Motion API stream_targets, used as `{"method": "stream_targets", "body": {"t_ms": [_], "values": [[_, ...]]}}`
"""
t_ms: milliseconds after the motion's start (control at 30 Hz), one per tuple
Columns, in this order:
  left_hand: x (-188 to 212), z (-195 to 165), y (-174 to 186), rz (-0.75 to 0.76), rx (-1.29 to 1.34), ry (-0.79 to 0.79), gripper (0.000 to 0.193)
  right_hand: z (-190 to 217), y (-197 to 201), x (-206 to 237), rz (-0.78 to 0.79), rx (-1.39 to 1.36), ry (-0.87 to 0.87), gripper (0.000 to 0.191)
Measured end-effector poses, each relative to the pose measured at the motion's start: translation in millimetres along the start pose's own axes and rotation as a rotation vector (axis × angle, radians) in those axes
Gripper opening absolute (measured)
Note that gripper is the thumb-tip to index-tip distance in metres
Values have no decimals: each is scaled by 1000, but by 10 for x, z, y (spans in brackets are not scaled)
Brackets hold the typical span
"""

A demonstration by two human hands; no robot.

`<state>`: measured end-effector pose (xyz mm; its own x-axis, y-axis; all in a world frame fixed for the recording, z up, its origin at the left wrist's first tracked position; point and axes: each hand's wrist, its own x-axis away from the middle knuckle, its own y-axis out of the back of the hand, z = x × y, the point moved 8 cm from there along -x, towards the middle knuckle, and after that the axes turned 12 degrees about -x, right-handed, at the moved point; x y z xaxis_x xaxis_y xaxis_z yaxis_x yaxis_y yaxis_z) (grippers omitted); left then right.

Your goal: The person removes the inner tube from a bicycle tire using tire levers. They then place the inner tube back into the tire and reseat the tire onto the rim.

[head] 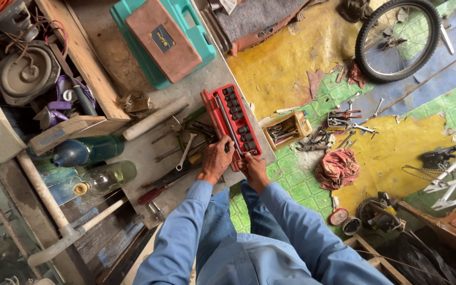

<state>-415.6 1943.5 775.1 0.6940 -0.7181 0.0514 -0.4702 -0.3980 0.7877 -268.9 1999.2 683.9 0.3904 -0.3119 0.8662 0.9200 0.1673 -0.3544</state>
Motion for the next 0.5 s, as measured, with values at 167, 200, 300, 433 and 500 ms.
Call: {"method": "stream_targets", "body": {"t_ms": [167, 200, 300, 433, 500], "values": [[-8, 19, -66, 64, -6, 35, 15, 89, 110, 117, -57, 201, -69, 30], [-10, 1, -50, 33, -16, 12, 15, 140, 131, 175, -70, 274, -35, 32], [-14, 49, -148, 120, 52, 71, 16, 464, 141, 324, -145, 493, 291, 28], [-14, 27, -122, 68, 16, 31, 13, 665, 125, 341, -178, 625, 553, 27], [-5, -1, -79, 26, 8, -8, 13, 732, 42, 361, -165, 830, 775, 21]]}}
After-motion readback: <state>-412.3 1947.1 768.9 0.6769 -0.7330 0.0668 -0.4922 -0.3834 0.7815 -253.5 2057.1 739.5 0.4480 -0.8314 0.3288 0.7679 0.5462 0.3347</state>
